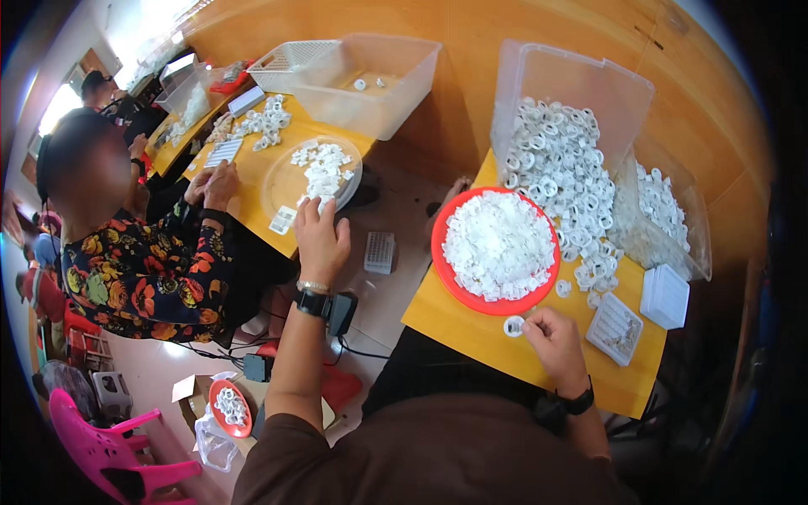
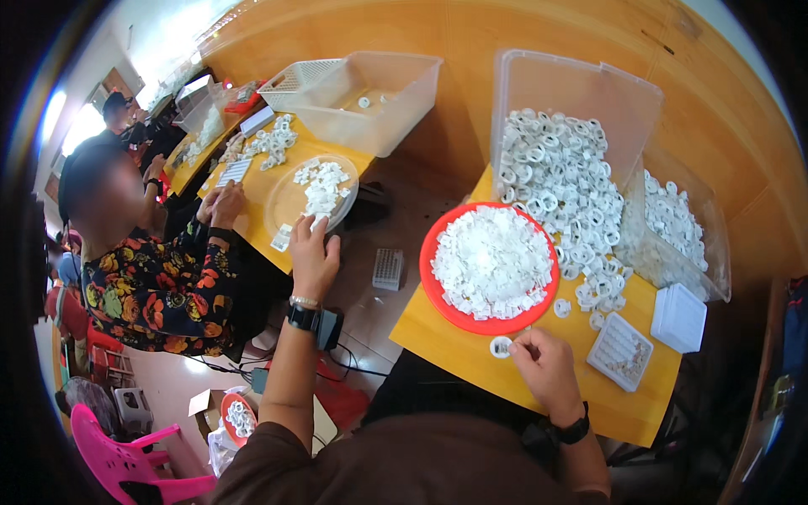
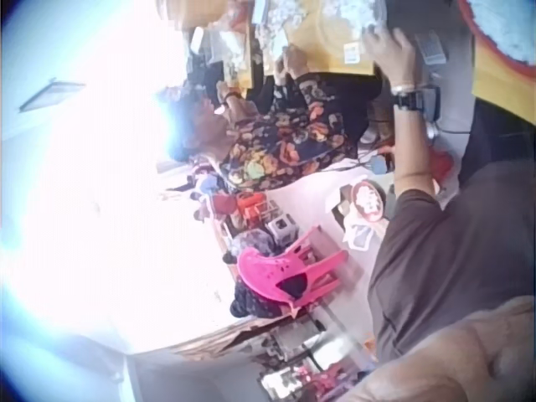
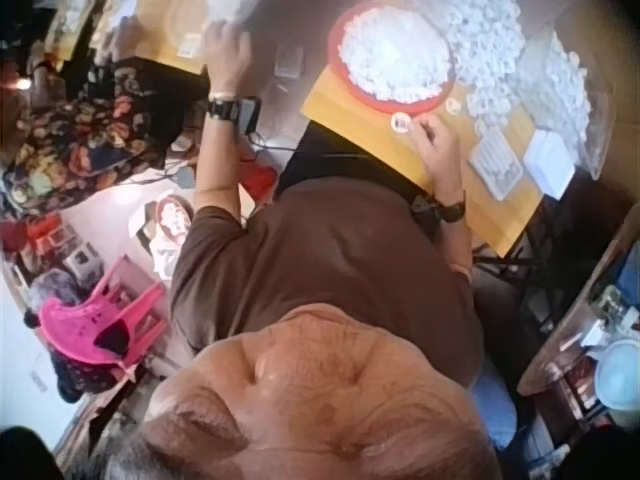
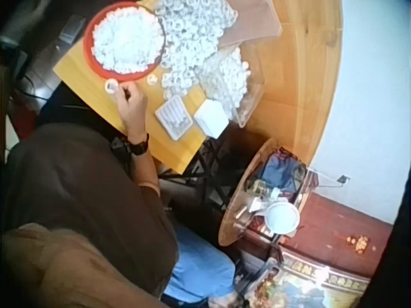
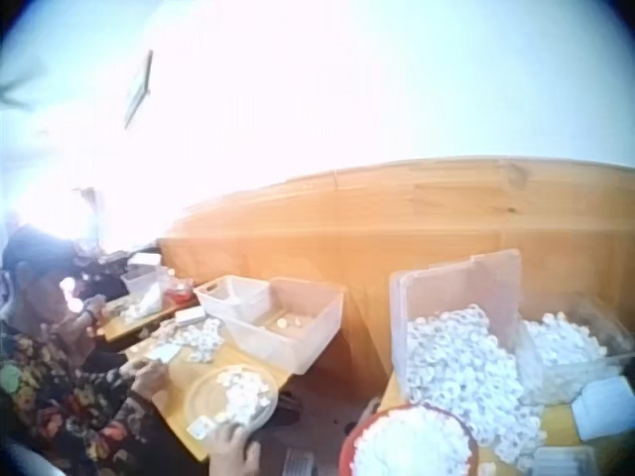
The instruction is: The worker is manually assembling small white plastic components by fitting grey internal parts into circular white shells.
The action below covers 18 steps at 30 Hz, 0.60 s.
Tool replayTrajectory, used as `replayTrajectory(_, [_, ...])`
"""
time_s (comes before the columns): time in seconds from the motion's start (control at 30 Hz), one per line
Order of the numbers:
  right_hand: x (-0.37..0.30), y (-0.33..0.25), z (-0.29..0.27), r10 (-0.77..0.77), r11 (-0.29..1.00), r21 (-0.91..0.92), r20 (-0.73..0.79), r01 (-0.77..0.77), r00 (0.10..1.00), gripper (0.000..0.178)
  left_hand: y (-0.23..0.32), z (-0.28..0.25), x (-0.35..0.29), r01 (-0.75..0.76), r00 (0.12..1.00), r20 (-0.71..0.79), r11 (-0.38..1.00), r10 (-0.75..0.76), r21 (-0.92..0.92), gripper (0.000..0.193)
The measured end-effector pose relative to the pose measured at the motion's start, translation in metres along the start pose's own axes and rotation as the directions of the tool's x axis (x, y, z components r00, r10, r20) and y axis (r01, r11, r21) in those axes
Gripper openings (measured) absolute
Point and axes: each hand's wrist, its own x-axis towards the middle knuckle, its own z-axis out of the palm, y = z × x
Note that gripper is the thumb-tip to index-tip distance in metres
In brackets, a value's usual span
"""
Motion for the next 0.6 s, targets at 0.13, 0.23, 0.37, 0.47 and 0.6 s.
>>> replayTrajectory(0.13, [0.016, -0.004, 0.001, -0.173, 0.985, 0.002, -0.056, 0.173, 0.983, 0.012, 0.041, -0.027, -0.011, -0.032, 0.991, -0.13, 0.908, -0.025, -0.417, 0.014])
replayTrajectory(0.23, [0.025, -0.023, 0.004, -0.199, 0.969, 0.134, -0.061, 0.205, 0.978, 0.01, 0.091, -0.057, -0.021, 0.223, 0.969, 0.138, 0.478, -0.207, -0.849, 0.018])
replayTrajectory(0.37, [0.022, -0.049, 0.007, -0.239, 0.946, 0.211, -0.058, 0.246, 0.969, 0.007, 0.145, -0.077, -0.034, 0.372, 0.919, 0.389, 0.186, 0.066, -0.909, 0.031])
replayTrajectory(0.47, [0.012, -0.061, 0.01, -0.294, 0.933, 0.203, -0.048, 0.297, 0.955, 0.006, 0.173, -0.079, -0.05, 0.477, 0.846, 0.465, 0.019, 0.259, -0.879, 0.038])
replayTrajectory(0.6, [0.004, -0.062, 0.011, -0.351, 0.92, 0.161, -0.077, 0.359, 0.933, 0.005, 0.19, -0.075, -0.067, 0.599, 0.786, 0.532, -0.17, 0.316, -0.783, 0.038])
